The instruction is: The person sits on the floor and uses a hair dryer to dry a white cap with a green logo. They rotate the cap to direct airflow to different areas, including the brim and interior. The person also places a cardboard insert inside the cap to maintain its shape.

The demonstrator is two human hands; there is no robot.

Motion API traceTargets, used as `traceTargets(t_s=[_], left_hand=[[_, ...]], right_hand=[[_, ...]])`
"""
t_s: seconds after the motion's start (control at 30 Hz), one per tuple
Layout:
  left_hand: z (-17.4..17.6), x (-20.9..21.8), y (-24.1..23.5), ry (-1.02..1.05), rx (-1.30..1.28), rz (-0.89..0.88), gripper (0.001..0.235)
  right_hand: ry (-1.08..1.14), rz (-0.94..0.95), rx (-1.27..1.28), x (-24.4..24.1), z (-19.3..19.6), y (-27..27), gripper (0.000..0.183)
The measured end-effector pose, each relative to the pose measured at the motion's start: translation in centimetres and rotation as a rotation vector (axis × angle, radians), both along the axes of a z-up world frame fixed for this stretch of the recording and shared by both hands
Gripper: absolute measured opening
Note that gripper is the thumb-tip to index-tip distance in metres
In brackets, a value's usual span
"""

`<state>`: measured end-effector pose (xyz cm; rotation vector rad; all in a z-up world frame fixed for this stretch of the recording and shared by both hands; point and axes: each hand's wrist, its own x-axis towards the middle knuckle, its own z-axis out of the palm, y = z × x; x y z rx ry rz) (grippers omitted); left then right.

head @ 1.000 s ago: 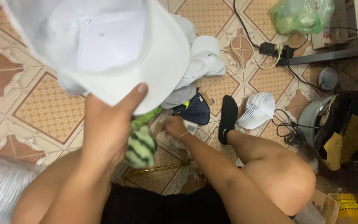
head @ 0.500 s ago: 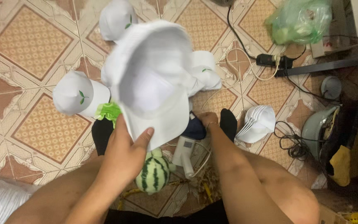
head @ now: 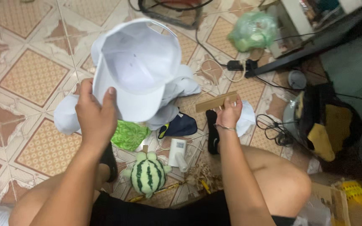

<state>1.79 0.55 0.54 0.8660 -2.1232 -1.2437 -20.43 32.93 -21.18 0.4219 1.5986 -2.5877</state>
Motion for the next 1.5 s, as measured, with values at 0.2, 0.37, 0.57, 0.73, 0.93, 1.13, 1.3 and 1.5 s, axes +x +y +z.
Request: traceTargets(t_s=[0.2, 0.37, 0.57, 0.73, 0.93, 1.13, 1.3, 1.5], left_hand=[[1.0, 2.6, 1.3, 0.159, 0.030, -0.080, 0.021], [3.6, 7.7, 6.2, 0.154, 0.082, -0.043, 0.032], [3.7, 16.9, 14.0, 0.082, 0.264, 0.039, 0.033], [0.7, 23.5, 19.2, 0.124, 0.543, 0.063, 0.033], [2.7, 26.7, 21.3, -0.408, 0.258, 0.028, 0.039], [8.4, 24.8, 21.9, 0.007, -0.552, -0.145, 0.048], [9.1, 20.9, 21.8, 0.083, 0.004, -0.505, 0.036], [6.9, 19.9, 22.3, 0.152, -0.237, -0.341, 0.019]], right_hand=[[0.216, 0.290, -0.171, 8.0, 15.2, 4.8, 0.036], [0.348, 0.163, 0.183, 14.0, 20.7, 9.2, 0.026], [0.315, 0.264, 0.003, 19.1, 24.5, 11.3, 0.019], [0.347, 0.445, 0.139, 24.0, 26.6, 11.6, 0.019], [0.417, 0.545, 0.345, 28.1, 26.4, 10.2, 0.016], [0.440, 0.740, 0.420, 31.3, 26.8, 6.8, 0.021], [0.749, 1.022, 0.186, 33.4, 28.0, 5.3, 0.050], [-0.128, 1.174, 0.209, 33.0, 27.0, 5.6, 0.028]])
